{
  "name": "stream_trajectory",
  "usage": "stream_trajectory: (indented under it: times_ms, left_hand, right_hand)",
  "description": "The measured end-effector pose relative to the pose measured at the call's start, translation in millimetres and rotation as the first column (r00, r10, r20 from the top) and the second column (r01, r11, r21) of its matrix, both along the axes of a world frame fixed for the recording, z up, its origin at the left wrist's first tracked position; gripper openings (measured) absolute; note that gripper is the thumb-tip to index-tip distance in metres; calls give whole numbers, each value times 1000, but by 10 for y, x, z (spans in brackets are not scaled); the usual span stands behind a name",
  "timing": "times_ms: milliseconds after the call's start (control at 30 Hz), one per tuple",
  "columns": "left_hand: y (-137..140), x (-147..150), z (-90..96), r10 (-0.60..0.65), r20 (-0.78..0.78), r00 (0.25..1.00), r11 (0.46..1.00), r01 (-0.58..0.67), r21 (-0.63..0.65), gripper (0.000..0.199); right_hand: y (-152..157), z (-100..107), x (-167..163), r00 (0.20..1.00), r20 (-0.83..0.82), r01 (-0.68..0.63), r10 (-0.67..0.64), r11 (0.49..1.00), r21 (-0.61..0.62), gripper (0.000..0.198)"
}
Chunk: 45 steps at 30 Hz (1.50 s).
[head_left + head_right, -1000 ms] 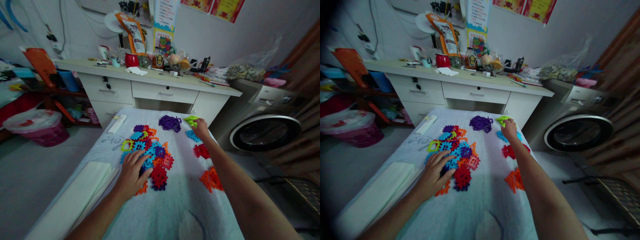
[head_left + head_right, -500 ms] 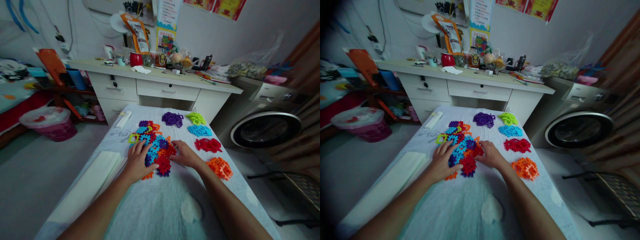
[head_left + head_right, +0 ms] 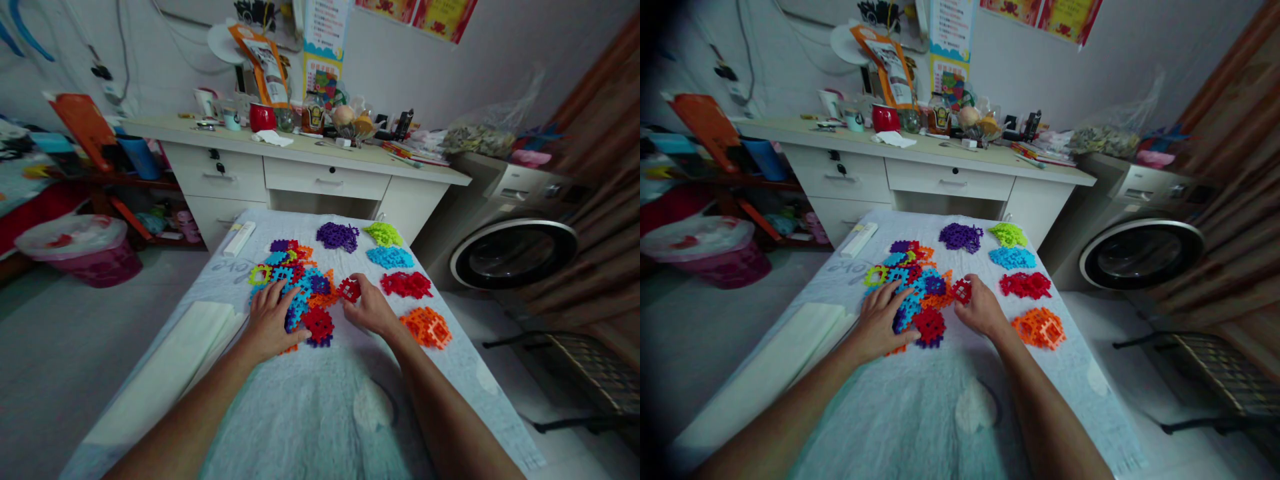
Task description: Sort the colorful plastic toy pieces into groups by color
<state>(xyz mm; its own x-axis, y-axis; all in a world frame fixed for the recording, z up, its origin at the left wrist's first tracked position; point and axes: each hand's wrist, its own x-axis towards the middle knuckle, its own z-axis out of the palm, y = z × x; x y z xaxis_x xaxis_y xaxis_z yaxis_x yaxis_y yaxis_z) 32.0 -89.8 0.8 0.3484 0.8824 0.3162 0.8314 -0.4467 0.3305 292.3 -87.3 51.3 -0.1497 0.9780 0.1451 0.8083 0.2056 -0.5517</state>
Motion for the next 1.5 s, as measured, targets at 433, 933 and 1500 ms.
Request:
stream_trajectory:
  times_ms: [433,933,1500]
  left_hand:
    - [-10,1,29,1,1,1000,1000,-1,-6,78]
    - [-5,-4,44,-12,7,1000,1000,12,7,76]
    - [9,-17,-8,-21,-16,1000,999,22,49,76]
  right_hand:
    - [84,-116,267,994,107,-27,29,1000,-13,44]
    - [38,-203,301,924,331,191,-192,981,36,61]
    - [119,42,889,761,306,507,-572,819,270,36]
